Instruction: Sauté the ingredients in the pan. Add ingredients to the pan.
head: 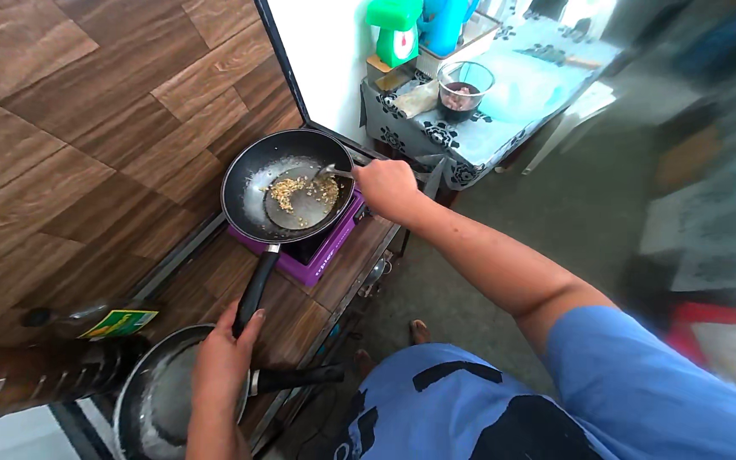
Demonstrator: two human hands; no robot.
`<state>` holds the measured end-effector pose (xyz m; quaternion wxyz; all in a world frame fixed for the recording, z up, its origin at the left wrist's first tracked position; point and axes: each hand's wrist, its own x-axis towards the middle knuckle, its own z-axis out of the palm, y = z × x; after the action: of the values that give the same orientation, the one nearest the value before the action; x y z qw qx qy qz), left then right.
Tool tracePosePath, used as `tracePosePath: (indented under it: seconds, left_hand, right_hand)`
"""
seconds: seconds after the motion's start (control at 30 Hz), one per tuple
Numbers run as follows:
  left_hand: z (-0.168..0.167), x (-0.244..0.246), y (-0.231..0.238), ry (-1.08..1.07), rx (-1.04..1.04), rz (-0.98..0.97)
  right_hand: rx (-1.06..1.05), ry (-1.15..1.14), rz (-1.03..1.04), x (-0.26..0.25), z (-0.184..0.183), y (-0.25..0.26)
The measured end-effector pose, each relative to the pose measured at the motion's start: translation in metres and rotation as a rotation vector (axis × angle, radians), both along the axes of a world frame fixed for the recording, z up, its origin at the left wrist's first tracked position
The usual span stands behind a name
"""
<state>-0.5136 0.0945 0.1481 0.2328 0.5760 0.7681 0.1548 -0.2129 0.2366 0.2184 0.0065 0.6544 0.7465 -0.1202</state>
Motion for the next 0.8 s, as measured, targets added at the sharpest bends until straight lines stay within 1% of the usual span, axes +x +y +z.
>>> tracePosePath:
  seconds: [0.1, 0.17, 0.3, 0.4, 0.5, 0.63, 0.7, 0.8]
  left_hand:
    - [0.000, 0.000, 0.000, -0.014, 0.010, -0.001]
    - [0.000, -0.001, 0.000, -0.019, 0.011, -0.017]
    - [0.001, -0.002, 0.000, -0.002, 0.013, -0.021]
    - [0.001, -0.001, -0.001, 0.015, 0.003, -0.016]
    - [0.002, 0.001, -0.001, 0.011, -0.004, -0.002]
    - [0.003, 0.002, -0.001, 0.019, -0.007, -0.003]
    - [0.003, 0.001, -0.001, 0.019, -0.004, -0.008]
    - [0.003, 0.002, -0.001, 0.028, -0.008, -0.009]
  right_hand:
    - [-0.026, -0.042, 0.046, 0.015, 0.014, -0.032]
    - [-0.006, -0.046, 0.104, 0.024, 0.025, -0.048]
    - [0.039, -0.072, 0.194, 0.030, 0.041, -0.068]
    - [-0.005, -0.036, 0.168, 0.012, 0.032, -0.052]
    - [0.037, 0.054, 0.127, -0.010, 0.010, -0.016]
    - [0.066, 0.163, 0.032, -0.039, -0.004, 0.020]
    - [0.055, 0.175, 0.048, -0.052, -0.012, 0.029]
    - [0.028, 0.155, 0.166, -0.058, -0.021, 0.025]
